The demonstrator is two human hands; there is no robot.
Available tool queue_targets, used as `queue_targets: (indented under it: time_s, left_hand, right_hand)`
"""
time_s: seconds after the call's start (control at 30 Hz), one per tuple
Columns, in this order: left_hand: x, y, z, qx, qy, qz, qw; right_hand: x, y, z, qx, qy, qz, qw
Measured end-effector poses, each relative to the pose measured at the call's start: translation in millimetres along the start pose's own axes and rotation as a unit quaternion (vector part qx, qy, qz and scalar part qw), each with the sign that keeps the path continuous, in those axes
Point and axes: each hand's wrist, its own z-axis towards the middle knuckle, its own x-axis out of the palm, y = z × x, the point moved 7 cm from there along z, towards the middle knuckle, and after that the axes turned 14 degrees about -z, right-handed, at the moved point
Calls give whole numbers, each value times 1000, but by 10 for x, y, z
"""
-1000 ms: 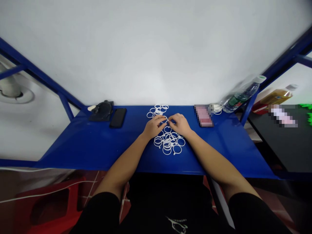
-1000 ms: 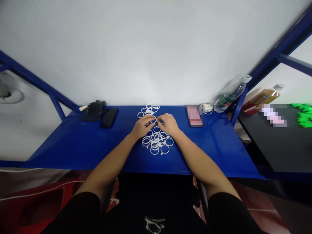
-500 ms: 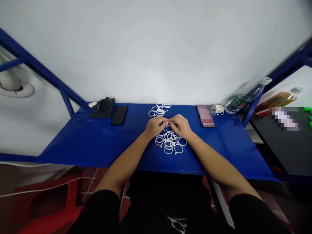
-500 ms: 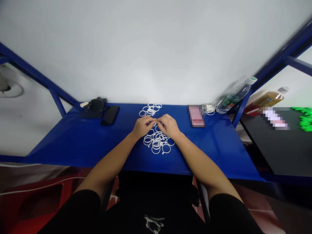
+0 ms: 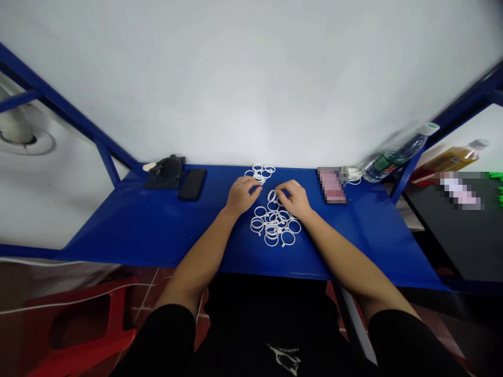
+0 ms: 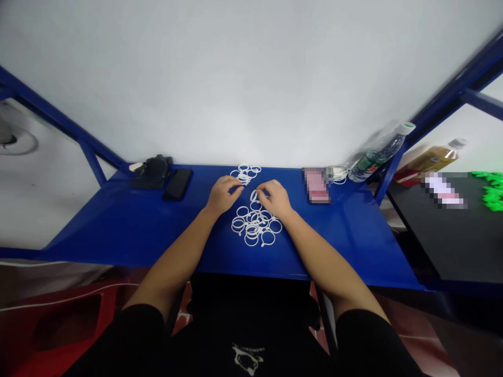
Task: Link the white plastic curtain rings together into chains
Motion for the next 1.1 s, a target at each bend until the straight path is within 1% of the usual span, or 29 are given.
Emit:
queue_targets:
  time_s: [0.07, 0.1, 0.2, 0.27, 0.33, 0.43, 0.5, 0.57, 0.63, 0.73, 0.8, 0.87, 0.93, 1.0, 1.1]
  left_hand:
    - [-94, 189, 23, -68, -6, 52, 996]
    - [-125, 275, 24, -102, 0, 75, 992]
    - [-134, 441, 3, -174, 54, 125, 975]
    - [-88, 475, -21, -195, 100, 143, 965]
    - [-44, 476, -40, -207, 134, 153, 957]
    - [-20, 460, -48, -223, 154, 157, 950]
    - [-17, 447, -46, -228, 162, 156, 947]
    - [-24, 417, -36, -224, 158, 148, 950]
    - [-42, 351, -13, -202, 128, 125, 963]
    - [-58, 178, 17, -132, 56, 53, 988]
    - [-27, 37, 12, -69, 25, -6, 997]
    - [33, -86, -13, -14, 19, -51, 998]
    - [99, -165, -44, 16, 25, -74, 997]
    - [147, -194, -66, 21, 30, -84, 996]
    - [176, -192, -79, 10, 28, -92, 995]
  right_hand:
    - [-12, -139, 12, 30, -10, -11, 999]
    - [-15, -210, 15, 46, -13, -15, 999]
    - [12, -369, 11, 83, -7, -23, 996]
    - [60, -401, 3, 87, 10, -22, 996]
    - [111, -379, -3, 77, 30, -21, 996]
    - [151, -290, -6, 45, 50, -15, 998]
    - [142, -223, -4, 23, 53, -9, 998]
    - [110, -160, -2, 3, 46, -7, 999]
    - [74, -97, -1, -16, 35, -9, 999]
    - [34, 3, -6, -39, 22, -8, 999]
    - [23, 70, -12, -51, 18, -4, 999]
    - [22, 134, -18, -64, 22, 0, 998]
    - [22, 182, -23, -74, 28, 5, 997]
    - [16, 206, -24, -78, 32, 10, 996]
    - [3, 207, -22, -70, 31, 11, 997]
